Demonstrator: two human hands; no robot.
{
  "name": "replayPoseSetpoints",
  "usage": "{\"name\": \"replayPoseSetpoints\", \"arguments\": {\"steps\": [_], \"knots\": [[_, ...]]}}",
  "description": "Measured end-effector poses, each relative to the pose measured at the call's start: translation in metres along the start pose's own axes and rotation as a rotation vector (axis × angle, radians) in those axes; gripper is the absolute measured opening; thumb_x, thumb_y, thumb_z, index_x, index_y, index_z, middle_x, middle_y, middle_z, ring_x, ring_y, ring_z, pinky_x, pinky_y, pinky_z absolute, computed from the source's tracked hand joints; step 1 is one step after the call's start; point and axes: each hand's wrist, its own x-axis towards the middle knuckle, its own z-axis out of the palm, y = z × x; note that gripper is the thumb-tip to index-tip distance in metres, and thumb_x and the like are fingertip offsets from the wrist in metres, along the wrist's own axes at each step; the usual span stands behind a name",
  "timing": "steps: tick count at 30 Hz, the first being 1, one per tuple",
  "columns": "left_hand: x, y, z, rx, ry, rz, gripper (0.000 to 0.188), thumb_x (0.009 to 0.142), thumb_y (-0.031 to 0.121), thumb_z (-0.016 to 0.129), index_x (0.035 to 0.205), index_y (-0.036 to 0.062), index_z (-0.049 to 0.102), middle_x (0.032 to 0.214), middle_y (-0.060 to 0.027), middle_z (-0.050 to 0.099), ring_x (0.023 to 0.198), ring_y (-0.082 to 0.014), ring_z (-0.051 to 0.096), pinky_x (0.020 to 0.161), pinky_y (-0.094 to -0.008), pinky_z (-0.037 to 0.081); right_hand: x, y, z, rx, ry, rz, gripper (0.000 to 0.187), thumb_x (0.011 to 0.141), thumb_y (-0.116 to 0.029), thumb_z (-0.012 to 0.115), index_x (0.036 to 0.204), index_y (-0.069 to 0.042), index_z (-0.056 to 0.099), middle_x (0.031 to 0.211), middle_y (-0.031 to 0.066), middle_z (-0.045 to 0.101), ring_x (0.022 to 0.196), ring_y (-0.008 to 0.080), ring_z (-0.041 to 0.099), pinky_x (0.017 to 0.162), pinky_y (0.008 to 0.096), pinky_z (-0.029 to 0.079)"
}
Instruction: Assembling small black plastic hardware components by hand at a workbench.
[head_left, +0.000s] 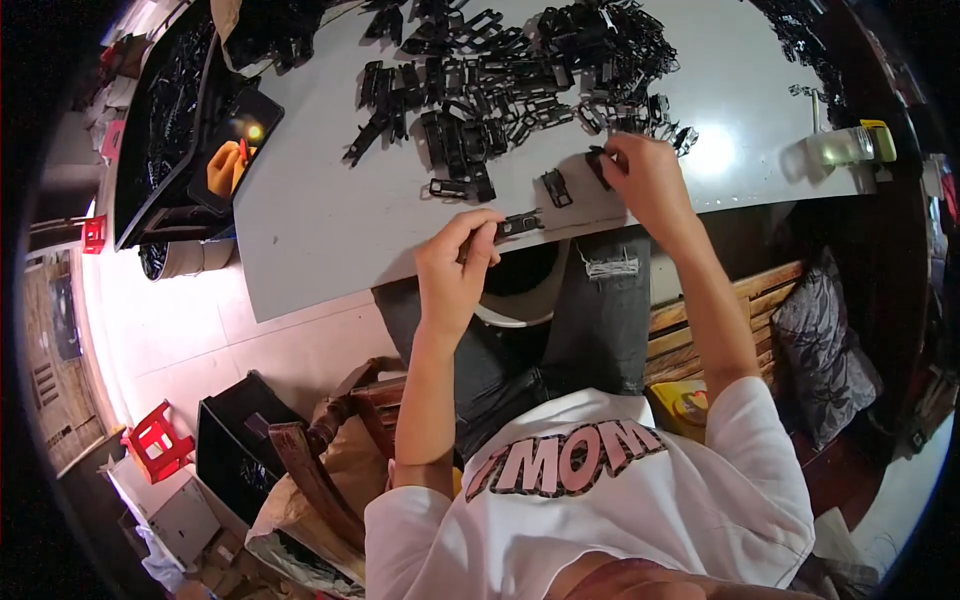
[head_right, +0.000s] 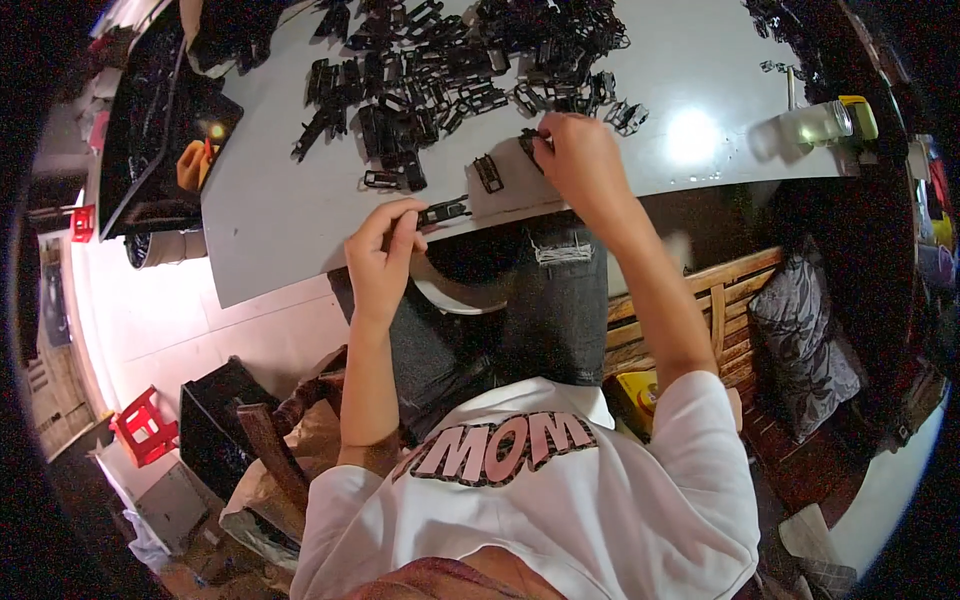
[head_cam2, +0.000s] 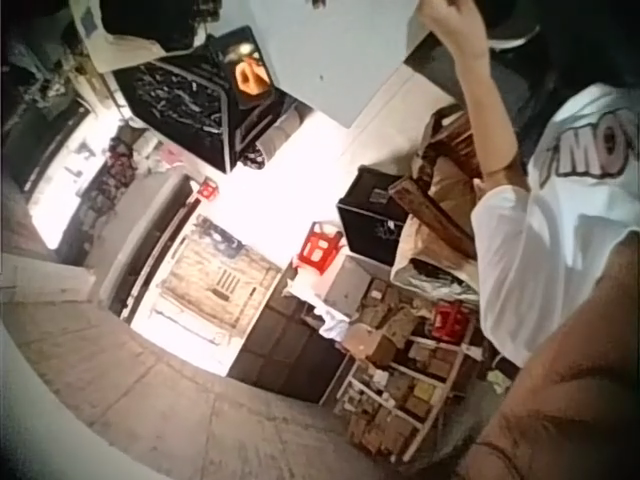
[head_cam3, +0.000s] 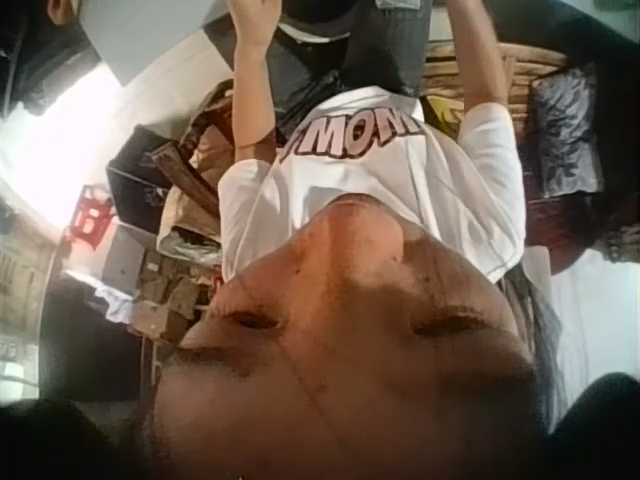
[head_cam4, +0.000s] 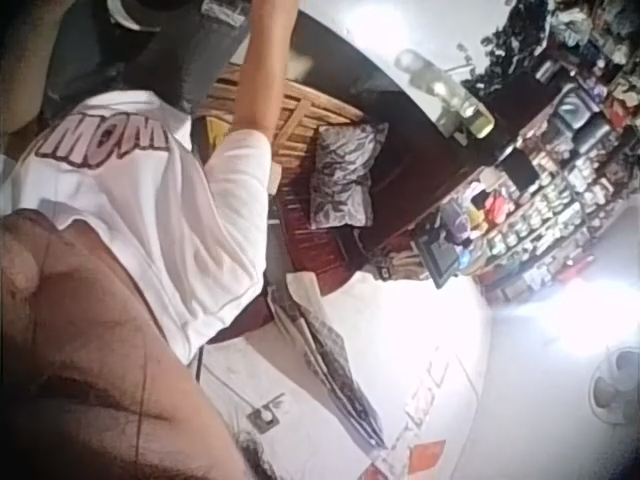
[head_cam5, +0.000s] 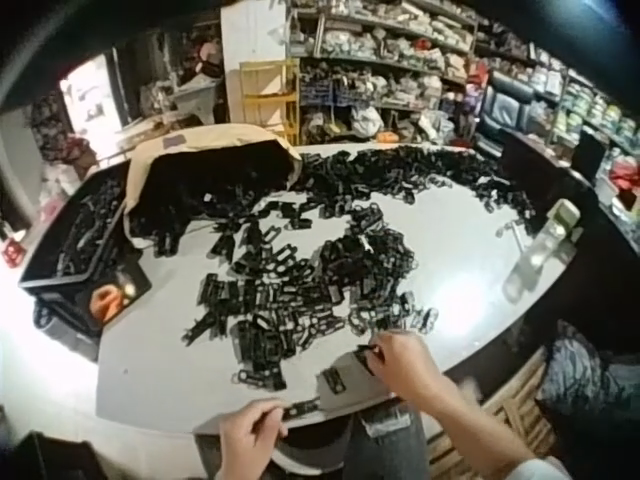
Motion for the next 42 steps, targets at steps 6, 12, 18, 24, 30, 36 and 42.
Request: {"name": "replayPoseSetpoints", "arguments": {"steps": [6, 12, 18, 24, 30, 36, 42], "knots": [[0.005, -0.002, -0.008, -0.123, -0.059, -0.13, 0.017, 0.091, 0.01, 0.058, 0.102, -0.0021, 0.064, 0.079, -0.0023, 0.062, 0.066, -0.0078, 0.059, 0.059, -0.0194, 0.046, -0.019, -0.009, 0.017, -0.023, 0.231, 0.037, 0.018, 0.078, -0.013, 0.067, 0.087, 0.001, 0.059, 0.072, 0.0141, 0.059, 0.061, 0.0301, 0.058, 0.058, 0.0361, 0.047], [0.005, -0.005, -0.006, -0.192, -0.119, -0.14, 0.022, 0.083, 0.002, 0.065, 0.104, -0.0005, 0.062, 0.078, -0.0007, 0.06, 0.068, -0.0041, 0.054, 0.062, -0.0201, 0.048, -0.028, -0.052, 0.021, 0.068, 0.199, 0.102, 0.026, 0.074, -0.016, 0.072, 0.086, 0.002, 0.057, 0.07, 0.0134, 0.057, 0.057, 0.0274, 0.054, 0.053, 0.0357, 0.044], [0.006, -0.008, -0.01, -0.087, -0.155, -0.127, 0.025, 0.08, 0.001, 0.067, 0.105, 0.0015, 0.062, 0.075, -0.0014, 0.057, 0.066, -0.0044, 0.051, 0.064, -0.02, 0.048, -0.026, -0.069, 0.031, -0.043, 0.113, 0.148, 0.026, 0.075, -0.018, 0.07, 0.084, 0.003, 0.056, 0.075, 0.0158, 0.059, 0.064, 0.0331, 0.059, 0.057, 0.0402, 0.046], [0.007, -0.003, -0.007, -0.102, -0.164, -0.168, 0.026, 0.081, 0.0, 0.066, 0.107, 0.0002, 0.061, 0.079, -0.0048, 0.062, 0.071, -0.0074, 0.06, 0.064, -0.0214, 0.05, -0.025, -0.068, 0.031, -0.116, 0.028, 0.103, 0.022, 0.072, -0.014, 0.069, 0.087, -0.001, 0.059, 0.086, 0.0139, 0.059, 0.071, 0.0331, 0.06, 0.062, 0.0397, 0.048], [0.008, -0.009, -0.008, -0.186, -0.156, -0.191, 0.028, 0.084, -0.007, 0.058, 0.111, -0.0029, 0.06, 0.093, -0.0069, 0.065, 0.082, -0.0094, 0.061, 0.074, -0.023, 0.051, -0.034, -0.078, 0.02, 0.264, -0.127, -0.206, 0.029, 0.066, -0.003, 0.07, 0.094, -0.003, 0.062, 0.084, 0.0105, 0.055, 0.073, 0.0283, 0.058, 0.066, 0.0345, 0.049], [0.009, -0.008, -0.003, -0.055, -0.122, -0.108, 0.026, 0.082, -0.001, 0.063, 0.108, -0.0004, 0.062, 0.089, -0.0104, 0.069, 0.08, -0.0118, 0.067, 0.067, -0.0243, 0.051, -0.036, -0.087, 0.017, 0.107, -0.131, -0.321, 0.032, 0.066, -0.001, 0.069, 0.096, -0.003, 0.062, 0.09, 0.0099, 0.054, 0.08, 0.0271, 0.058, 0.067, 0.0348, 0.048], [0.008, -0.003, -0.002, -0.04, -0.142, -0.156, 0.028, 0.085, -0.006, 0.06, 0.112, -0.0037, 0.06, 0.098, -0.0072, 0.066, 0.085, -0.0111, 0.062, 0.075, -0.0248, 0.052, -0.039, -0.085, 0.021, 0.084, -0.06, -0.397, 0.031, 0.068, -0.003, 0.071, 0.097, -0.001, 0.063, 0.09, 0.0097, 0.054, 0.074, 0.0234, 0.057, 0.063, 0.0329, 0.048]]}}
